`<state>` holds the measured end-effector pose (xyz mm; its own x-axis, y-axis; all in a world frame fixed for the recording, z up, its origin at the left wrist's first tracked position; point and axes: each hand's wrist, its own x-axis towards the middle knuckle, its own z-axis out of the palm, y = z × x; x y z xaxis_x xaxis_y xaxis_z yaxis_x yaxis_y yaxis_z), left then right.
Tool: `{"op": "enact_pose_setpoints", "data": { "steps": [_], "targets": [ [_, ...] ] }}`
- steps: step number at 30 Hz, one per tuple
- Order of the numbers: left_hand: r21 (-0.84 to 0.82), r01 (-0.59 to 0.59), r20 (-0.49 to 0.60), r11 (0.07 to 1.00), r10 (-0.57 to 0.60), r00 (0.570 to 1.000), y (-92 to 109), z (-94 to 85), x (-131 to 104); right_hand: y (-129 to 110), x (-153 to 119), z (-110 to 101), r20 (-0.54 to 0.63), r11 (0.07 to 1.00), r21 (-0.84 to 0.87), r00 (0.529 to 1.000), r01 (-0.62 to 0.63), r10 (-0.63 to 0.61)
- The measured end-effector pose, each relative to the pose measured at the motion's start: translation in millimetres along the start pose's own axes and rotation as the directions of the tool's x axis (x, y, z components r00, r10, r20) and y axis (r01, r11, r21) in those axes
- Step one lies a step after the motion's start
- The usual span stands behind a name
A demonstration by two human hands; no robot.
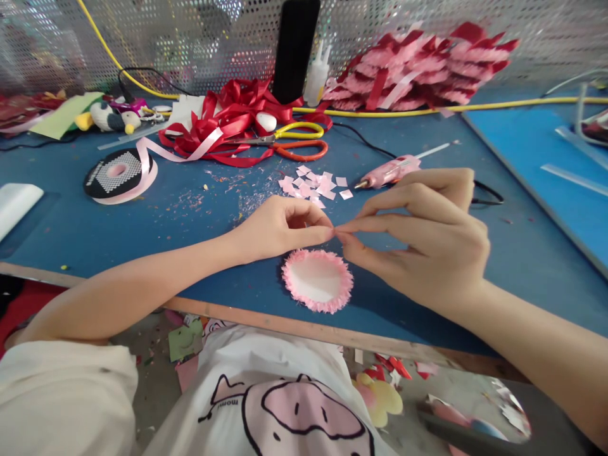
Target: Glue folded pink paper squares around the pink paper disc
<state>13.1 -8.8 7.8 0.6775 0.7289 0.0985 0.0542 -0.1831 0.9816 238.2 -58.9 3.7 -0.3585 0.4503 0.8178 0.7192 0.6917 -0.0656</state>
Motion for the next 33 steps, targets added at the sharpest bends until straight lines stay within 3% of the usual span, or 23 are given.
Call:
{"op": "enact_pose_setpoints", "data": {
  "steps": [10, 15, 23, 33],
  "targets": [
    [0.124, 0.036, -0.115, 0.992, -0.022, 0.993, 10, 1.2, -4, 2, 7, -7, 0.11, 0.975, 0.164, 0.985, -0.15, 0.134],
    [0.179, -0.005, -0.101, 0.984, 0.023, 0.995, 13, 0.2, -5, 9, 5, 0, 0.084, 0.977, 0.211, 0.996, -0.027, 0.01],
    [0.014, 0.034, -0.007, 0.999, -0.034, 0.999, 6, -1.1, -2, 13, 3, 4, 0.038, 0.985, 0.064, 0.986, 0.159, -0.161],
    [0.05, 0.081, 0.001, 0.995, -0.081, 0.997, 7, -3.1, -2, 6, 3, 3, 0.027, 0.989, 0.028, 0.989, 0.147, -0.147]
  ]
}}
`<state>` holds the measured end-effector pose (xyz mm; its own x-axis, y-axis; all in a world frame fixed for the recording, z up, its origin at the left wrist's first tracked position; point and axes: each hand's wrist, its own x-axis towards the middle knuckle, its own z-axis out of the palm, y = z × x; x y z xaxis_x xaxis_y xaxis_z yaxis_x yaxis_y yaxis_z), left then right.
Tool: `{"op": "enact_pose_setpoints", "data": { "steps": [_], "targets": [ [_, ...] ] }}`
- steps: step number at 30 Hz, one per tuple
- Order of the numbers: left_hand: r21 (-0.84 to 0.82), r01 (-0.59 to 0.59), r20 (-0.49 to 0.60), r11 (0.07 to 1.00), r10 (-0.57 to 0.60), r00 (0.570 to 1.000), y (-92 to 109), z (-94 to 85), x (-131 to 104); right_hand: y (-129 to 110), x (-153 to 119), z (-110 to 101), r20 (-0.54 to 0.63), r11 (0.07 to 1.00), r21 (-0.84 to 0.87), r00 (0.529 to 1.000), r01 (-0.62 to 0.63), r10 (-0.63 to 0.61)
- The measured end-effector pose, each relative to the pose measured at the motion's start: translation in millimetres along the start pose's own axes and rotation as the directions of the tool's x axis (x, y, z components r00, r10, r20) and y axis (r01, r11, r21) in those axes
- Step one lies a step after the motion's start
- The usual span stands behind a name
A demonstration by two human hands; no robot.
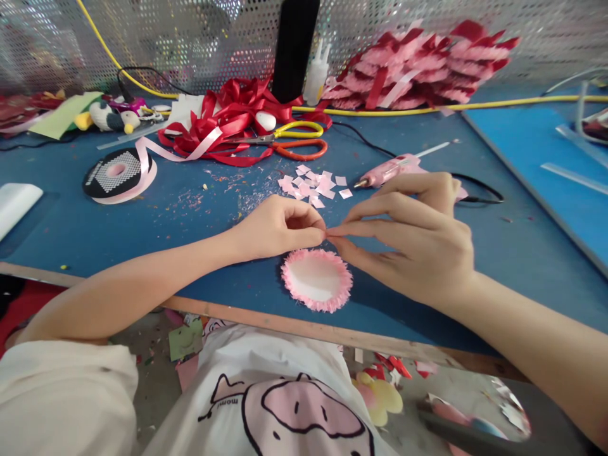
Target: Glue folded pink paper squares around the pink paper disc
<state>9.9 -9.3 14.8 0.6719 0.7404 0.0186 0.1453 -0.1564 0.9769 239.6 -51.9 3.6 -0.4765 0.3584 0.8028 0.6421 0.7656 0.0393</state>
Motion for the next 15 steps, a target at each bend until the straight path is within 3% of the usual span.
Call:
{"op": "enact_pose_setpoints", "data": {
  "steps": [8, 15],
  "targets": [
    [-0.17, -0.018, -0.007, 0.985, 0.017, 1.0, -2.6, 0.6, 2.7, 2.3, -2.3, 0.6, 0.099, 0.998, -0.048, 0.994, -0.045, 0.049],
    [-0.239, 0.008, -0.042, 0.971, -0.019, 0.999, -7.6, -0.6, 2.2, 4.3, -2.1, -2.4, 0.116, 0.997, -0.05, 0.991, -0.063, 0.069]
  ]
}}
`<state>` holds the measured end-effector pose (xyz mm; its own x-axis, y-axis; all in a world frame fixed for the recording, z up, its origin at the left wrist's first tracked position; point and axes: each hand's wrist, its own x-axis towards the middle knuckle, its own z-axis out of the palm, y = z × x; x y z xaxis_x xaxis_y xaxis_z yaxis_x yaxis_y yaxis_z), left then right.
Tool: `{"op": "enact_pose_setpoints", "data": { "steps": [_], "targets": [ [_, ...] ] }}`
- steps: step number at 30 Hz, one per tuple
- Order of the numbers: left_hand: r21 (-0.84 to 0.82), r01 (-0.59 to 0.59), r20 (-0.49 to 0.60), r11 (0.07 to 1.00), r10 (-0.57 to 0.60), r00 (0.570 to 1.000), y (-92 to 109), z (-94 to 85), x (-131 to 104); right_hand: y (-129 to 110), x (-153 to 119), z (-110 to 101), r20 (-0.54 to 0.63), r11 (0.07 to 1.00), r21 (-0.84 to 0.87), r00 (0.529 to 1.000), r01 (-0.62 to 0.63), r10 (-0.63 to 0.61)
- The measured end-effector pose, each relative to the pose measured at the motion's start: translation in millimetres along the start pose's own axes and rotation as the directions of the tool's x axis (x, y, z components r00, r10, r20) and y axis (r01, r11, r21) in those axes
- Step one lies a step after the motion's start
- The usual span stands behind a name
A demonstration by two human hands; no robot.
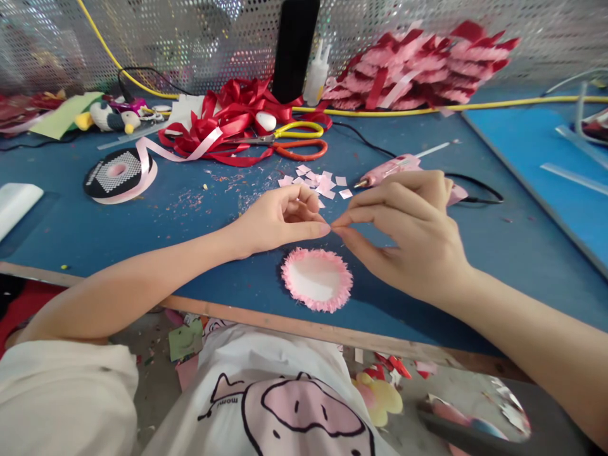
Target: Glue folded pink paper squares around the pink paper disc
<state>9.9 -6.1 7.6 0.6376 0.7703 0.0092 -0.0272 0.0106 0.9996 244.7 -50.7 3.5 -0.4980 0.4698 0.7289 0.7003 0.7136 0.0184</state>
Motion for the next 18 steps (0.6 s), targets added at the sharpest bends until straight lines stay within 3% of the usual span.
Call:
{"op": "enact_pose_setpoints", "data": {
  "steps": [6, 14, 18],
  "targets": [
    [-0.005, -0.009, 0.023, 1.0, 0.009, 1.0, 1, 1.0, 2, 3, -1, 2, -0.077, 0.999, 0.015, 0.997, 0.028, -0.027],
    [0.049, -0.067, -0.035, 0.997, 0.069, 0.997, 1, 0.0, 2, 8, 0, 3, -0.123, 0.995, 0.058, 0.99, 0.076, -0.068],
    [-0.001, -0.075, -0.061, 0.997, 0.075, 0.995, -1, 0.2, 4, 12, 3, -6, -0.071, 0.97, 0.19, 0.988, 0.151, -0.14]
  ]
}}
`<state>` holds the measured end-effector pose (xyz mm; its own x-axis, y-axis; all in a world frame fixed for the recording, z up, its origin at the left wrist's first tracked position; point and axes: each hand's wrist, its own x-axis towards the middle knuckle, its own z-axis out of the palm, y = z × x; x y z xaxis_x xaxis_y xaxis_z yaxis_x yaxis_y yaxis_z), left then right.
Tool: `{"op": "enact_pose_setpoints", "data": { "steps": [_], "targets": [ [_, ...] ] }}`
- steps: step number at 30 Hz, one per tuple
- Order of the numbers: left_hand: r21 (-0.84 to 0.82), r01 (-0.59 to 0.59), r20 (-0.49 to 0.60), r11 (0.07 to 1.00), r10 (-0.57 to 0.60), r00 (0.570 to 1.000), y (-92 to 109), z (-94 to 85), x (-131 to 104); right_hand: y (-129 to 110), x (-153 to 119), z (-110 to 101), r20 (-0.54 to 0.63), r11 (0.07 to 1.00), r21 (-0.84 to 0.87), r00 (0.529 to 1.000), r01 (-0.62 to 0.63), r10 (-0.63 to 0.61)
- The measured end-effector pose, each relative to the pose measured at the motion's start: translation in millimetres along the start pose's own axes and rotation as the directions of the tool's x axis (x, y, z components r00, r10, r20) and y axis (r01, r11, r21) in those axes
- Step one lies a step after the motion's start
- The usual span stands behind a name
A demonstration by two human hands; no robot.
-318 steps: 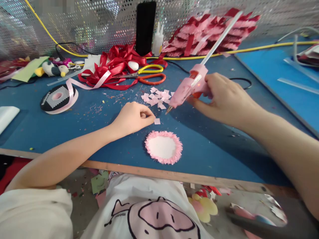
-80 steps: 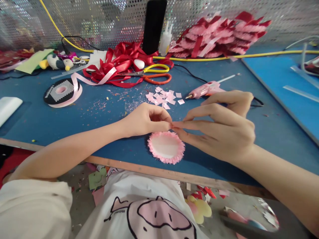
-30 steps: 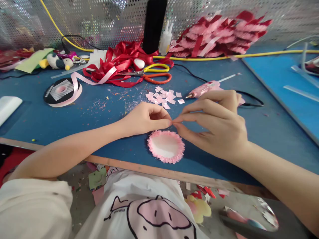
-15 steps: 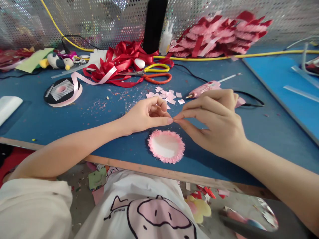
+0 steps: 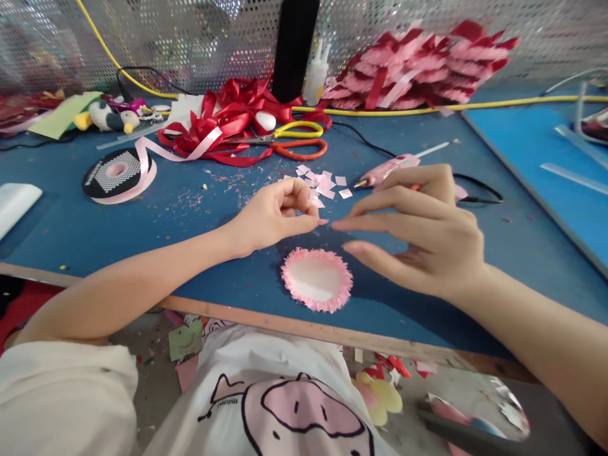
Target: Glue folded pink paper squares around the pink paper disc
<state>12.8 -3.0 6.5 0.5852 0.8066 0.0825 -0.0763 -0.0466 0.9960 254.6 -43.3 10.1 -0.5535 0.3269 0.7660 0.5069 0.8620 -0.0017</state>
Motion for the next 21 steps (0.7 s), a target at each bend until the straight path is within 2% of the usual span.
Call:
{"op": "enact_pose_setpoints", "data": {
  "steps": [2, 6, 10, 15, 17, 19, 21],
  "targets": [
    [0.016, -0.012, -0.065, 1.0, 0.012, 0.998, 0, 0.9, 0, 1, 1, -6, 0.111, 0.99, 0.106, 0.988, 0.091, -0.103],
    [0.098, -0.058, -0.183, 0.993, 0.076, 0.98, 1, 2.2, 1, 0, 1, -12, 0.309, 0.961, 0.144, 0.912, 0.235, -0.27],
    [0.162, -0.052, -0.221, 0.985, 0.087, 0.971, 3, 1.7, 1, 0, -1, -11, 0.336, 0.959, 0.109, 0.898, 0.261, -0.283],
    [0.166, -0.045, -0.213, 0.985, 0.08, 0.974, 3, 0.9, 1, 4, -4, -7, 0.427, 0.978, 0.077, 0.88, 0.192, -0.207],
    [0.185, -0.033, -0.211, 0.982, 0.072, 0.975, 4, 0.7, 0, 6, -4, -5, 0.379, 0.976, 0.055, 0.9, 0.209, -0.214],
    [0.198, -0.029, -0.207, 0.98, 0.071, 0.976, 5, 0.6, -1, 9, -4, -2, 0.255, 0.975, -0.002, 0.942, 0.224, -0.216],
    [0.213, -0.029, -0.205, 0.977, 0.074, 0.976, 6, 0.5, -1, 12, -7, 1, 0.125, 0.981, -0.147, 0.986, 0.126, -0.108]
  ]
}}
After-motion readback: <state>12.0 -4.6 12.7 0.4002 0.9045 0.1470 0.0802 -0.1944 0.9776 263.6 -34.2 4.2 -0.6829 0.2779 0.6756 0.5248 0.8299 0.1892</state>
